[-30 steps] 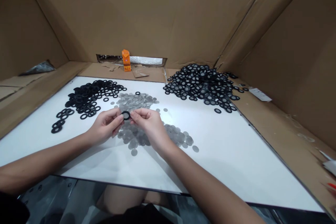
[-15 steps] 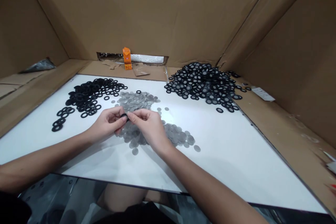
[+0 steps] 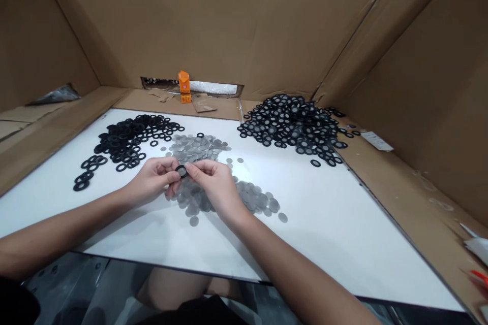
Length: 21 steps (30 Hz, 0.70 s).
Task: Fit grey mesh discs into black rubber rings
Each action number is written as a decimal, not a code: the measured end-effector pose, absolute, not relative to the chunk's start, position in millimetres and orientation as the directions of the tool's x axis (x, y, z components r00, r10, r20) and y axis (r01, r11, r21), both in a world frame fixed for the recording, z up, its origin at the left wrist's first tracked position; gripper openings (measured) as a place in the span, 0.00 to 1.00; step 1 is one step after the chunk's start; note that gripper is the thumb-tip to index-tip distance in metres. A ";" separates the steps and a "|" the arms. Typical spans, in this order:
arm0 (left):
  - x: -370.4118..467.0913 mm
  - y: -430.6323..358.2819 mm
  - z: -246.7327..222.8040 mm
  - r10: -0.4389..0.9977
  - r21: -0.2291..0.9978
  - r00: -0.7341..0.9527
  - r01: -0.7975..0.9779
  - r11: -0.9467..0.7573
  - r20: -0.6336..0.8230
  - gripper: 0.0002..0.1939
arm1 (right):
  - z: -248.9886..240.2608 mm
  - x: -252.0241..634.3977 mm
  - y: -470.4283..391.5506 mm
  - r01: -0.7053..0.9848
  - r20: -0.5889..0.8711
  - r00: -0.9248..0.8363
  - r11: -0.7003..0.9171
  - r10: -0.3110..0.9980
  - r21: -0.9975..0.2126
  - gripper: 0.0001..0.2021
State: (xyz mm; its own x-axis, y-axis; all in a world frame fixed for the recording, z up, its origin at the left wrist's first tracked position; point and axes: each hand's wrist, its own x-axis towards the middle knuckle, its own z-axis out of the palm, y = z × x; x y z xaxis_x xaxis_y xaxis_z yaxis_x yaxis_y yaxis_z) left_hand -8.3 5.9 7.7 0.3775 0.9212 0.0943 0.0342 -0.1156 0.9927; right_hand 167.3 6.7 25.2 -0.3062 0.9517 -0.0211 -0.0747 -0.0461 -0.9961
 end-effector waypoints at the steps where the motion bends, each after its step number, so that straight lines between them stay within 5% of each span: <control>1: -8.2 5.8 7.9 0.923 0.994 0.374 0.028 -0.109 0.091 0.17 | 25.2 167.1 6.6 -0.088 -0.035 -0.310 -0.066 0.950 -0.994 0.13; 13: -10.2 3.5 14.4 0.903 0.996 0.421 -0.045 -0.073 0.085 0.22 | 24.3 172.1 9.5 -0.235 -0.279 -0.539 -0.460 0.795 -0.856 0.12; 21: -12.3 5.1 11.4 0.894 0.992 0.432 -0.096 -0.085 0.119 0.21 | 24.3 175.8 10.9 -0.276 -0.290 -0.643 -0.567 0.709 -0.776 0.10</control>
